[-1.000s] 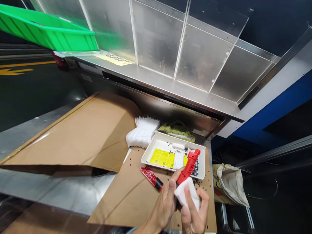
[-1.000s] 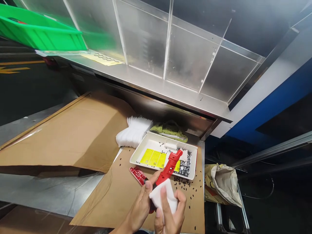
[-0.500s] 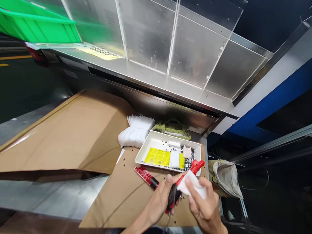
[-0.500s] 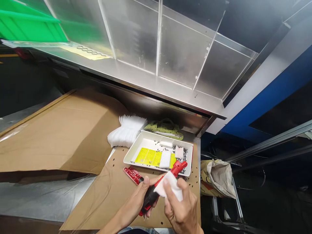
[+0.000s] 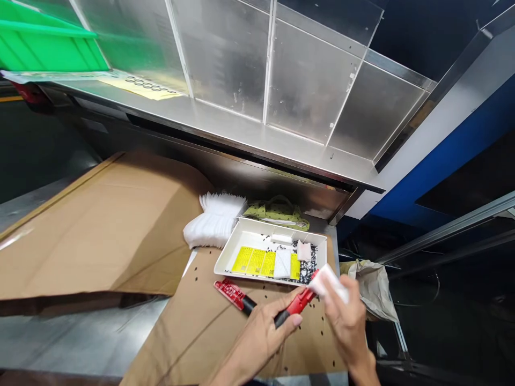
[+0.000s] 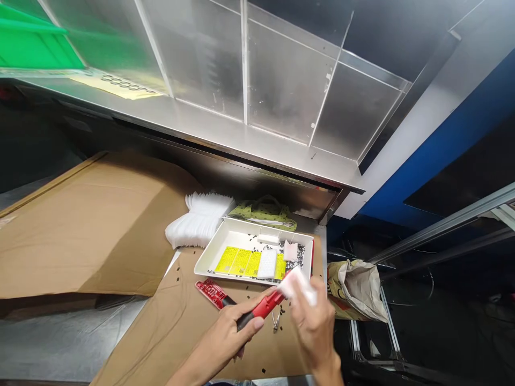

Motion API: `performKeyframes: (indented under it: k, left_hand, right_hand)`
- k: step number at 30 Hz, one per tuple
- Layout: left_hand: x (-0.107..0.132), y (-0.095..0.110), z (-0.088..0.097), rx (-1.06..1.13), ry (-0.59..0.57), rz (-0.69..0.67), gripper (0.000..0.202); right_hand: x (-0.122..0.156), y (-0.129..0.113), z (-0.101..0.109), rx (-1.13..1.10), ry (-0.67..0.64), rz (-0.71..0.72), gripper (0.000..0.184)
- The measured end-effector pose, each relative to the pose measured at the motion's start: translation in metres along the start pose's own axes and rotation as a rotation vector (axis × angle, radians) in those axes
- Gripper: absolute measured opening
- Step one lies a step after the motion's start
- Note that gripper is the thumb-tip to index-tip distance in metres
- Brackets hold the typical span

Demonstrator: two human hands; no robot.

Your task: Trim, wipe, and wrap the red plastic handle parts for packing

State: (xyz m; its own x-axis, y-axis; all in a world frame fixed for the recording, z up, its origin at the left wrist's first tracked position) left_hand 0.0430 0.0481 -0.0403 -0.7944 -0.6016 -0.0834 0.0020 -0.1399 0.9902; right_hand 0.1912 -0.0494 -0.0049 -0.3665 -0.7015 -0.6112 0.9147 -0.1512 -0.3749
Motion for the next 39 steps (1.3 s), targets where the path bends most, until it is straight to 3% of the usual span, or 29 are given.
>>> performKeyframes:
  k: [3,9,12,14,16,19,22,28,33,39]
  left_hand:
    - [-0.003,0.009,0.003,-0.167,-0.007,-0.068,0.046]
    - [-0.004,0.010,0.008,-0.305,0.026,-0.044,0.044]
    - [-0.004,-0.002,0.005,0.002,-0.026,0.102,0.061]
    - [-0.003,-0.009,0.001,0.318,-0.082,0.250,0.081]
    - [-0.002,-0.014,-0.001,0.544,-0.056,0.354,0.089]
    - [0.000,-0.017,0.000,0.692,0.033,0.469,0.084]
    - [0.002,-0.016,-0.004,0.770,0.034,0.533,0.079]
    - [-0.005,-0.008,-0.007,0.700,0.040,0.386,0.084]
    - [-0.008,-0.017,-0.013,0.602,-0.009,0.293,0.096]
    - [-0.010,-0.017,-0.015,0.578,0.008,0.266,0.090]
  right_hand:
    - [-0.003,0.004,0.000,-0.012,-0.016,-0.038,0.034]
    - [-0.008,0.011,-0.006,-0.011,-0.069,-0.069,0.035]
    - [-0.012,0.033,-0.007,-0.015,-0.096,-0.134,0.036]
    - [-0.011,0.051,-0.001,-0.013,-0.019,-0.227,0.036]
    - [-0.006,0.056,0.004,-0.032,0.052,-0.269,0.037]
    - [0.006,0.038,-0.001,-0.065,0.054,-0.210,0.036]
    - [0.010,0.013,-0.014,-0.059,0.065,-0.145,0.034]
    - [0.001,0.004,-0.024,-0.020,0.078,-0.120,0.035]
    - [0.002,0.010,-0.021,-0.014,0.080,-0.161,0.035]
    - [0.002,0.012,-0.029,-0.041,0.033,-0.132,0.036]
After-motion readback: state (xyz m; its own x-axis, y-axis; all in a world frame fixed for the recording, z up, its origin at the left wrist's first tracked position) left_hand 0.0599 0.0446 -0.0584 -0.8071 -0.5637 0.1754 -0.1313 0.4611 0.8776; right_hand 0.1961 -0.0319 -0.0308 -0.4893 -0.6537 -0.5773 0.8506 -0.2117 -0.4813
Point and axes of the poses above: each hand's wrist, its own x-axis away from the middle knuckle, its own z-axis out of the back of the hand, y = z × x, the point moved 4 cm from there along -x, towards the middle knuckle, and after that the axes turned 13 degrees about -z, right-handed, at the moved point
